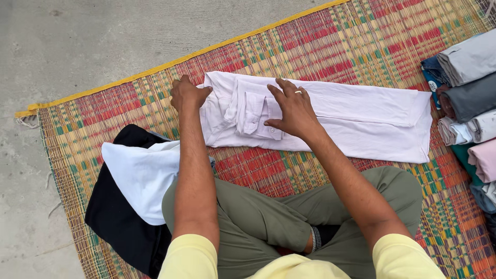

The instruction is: The person folds a light-colored button-up shirt on a woven mat. They smooth the fabric, fold the sleeves inward, fold the sides toward the center, and then fold the shirt in half before placing it on a stack of folded clothes.

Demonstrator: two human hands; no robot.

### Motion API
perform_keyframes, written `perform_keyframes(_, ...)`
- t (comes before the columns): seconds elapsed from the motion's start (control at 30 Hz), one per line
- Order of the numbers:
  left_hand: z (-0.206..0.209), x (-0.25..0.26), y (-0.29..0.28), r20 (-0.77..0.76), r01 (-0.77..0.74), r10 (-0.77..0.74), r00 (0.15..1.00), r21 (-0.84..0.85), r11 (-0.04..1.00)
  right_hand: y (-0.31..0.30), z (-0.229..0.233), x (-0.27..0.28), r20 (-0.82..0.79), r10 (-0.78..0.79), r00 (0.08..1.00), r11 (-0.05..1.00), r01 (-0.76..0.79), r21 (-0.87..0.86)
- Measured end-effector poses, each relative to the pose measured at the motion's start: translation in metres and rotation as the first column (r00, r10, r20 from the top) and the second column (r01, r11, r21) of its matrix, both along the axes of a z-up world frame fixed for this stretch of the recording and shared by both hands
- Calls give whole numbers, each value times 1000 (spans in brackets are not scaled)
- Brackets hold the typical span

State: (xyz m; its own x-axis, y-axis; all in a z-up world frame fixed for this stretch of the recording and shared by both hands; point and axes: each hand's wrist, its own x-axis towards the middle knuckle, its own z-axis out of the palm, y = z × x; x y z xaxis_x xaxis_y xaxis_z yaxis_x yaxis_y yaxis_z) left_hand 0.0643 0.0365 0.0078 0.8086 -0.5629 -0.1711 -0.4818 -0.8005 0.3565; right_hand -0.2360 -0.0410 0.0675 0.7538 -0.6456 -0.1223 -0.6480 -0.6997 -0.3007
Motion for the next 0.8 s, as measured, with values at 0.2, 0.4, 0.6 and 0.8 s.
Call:
perform_keyframes(0.2,-28,16,26,-349,-15,117,930,281,960,30,-27,76,-187,136,973,990,-126,61)
perform_keyframes(0.4,-59,18,29,-352,99,26,936,332,938,53,-65,107,-196,41,980,996,-23,90)
perform_keyframes(0.6,-75,20,27,-392,107,-35,919,163,981,45,-73,123,-344,62,937,985,-2,171)
perform_keyframes(0.8,-87,12,26,-472,167,-191,861,-91,982,48,-75,123,-343,44,938,987,12,161)
